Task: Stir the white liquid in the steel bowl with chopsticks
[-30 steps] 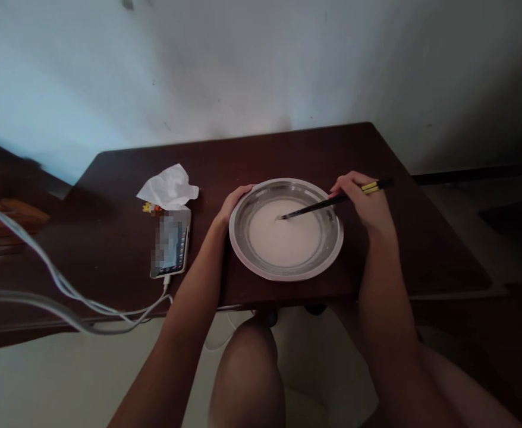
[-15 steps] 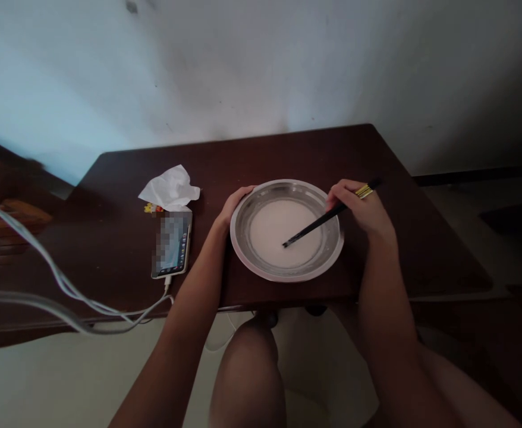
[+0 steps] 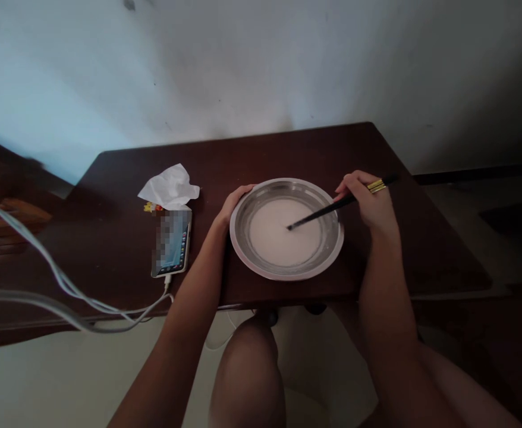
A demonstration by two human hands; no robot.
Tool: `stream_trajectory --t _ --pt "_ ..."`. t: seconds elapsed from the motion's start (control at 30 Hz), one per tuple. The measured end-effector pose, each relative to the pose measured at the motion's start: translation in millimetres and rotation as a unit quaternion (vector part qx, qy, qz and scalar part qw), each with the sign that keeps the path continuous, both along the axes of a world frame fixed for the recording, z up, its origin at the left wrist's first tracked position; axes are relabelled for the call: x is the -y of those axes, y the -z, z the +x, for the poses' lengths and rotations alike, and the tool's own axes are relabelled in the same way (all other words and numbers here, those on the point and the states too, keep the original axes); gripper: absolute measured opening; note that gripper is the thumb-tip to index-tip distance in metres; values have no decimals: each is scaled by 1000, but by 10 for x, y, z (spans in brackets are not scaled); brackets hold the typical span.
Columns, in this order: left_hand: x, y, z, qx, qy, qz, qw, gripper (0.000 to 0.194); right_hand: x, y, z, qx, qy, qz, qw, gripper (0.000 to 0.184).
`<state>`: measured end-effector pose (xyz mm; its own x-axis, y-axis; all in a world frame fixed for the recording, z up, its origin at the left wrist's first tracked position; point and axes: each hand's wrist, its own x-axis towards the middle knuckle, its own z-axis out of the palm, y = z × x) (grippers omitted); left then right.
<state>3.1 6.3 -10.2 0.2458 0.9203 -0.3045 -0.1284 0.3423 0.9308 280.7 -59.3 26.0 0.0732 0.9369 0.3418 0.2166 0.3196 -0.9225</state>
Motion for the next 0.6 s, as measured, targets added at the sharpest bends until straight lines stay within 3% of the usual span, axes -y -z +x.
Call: stream_trajectory --t 0.13,0.27,0.43,0.6 --pt "-11 20 -11 11 -1 -6 1000 28 2 0 0 23 -54 -28 998 24" --pt "-13 37 -17 9 1 7 1000 29 11 -18 3 19 4 6 1000 26" --pt "-12 42 -17 3 8 8 1000 31 15 -19 6 32 -48 -18 998 24" --pt "-16 31 -7 -1 3 3 1000 31 17 -13 13 24 -5 0 1000 26"
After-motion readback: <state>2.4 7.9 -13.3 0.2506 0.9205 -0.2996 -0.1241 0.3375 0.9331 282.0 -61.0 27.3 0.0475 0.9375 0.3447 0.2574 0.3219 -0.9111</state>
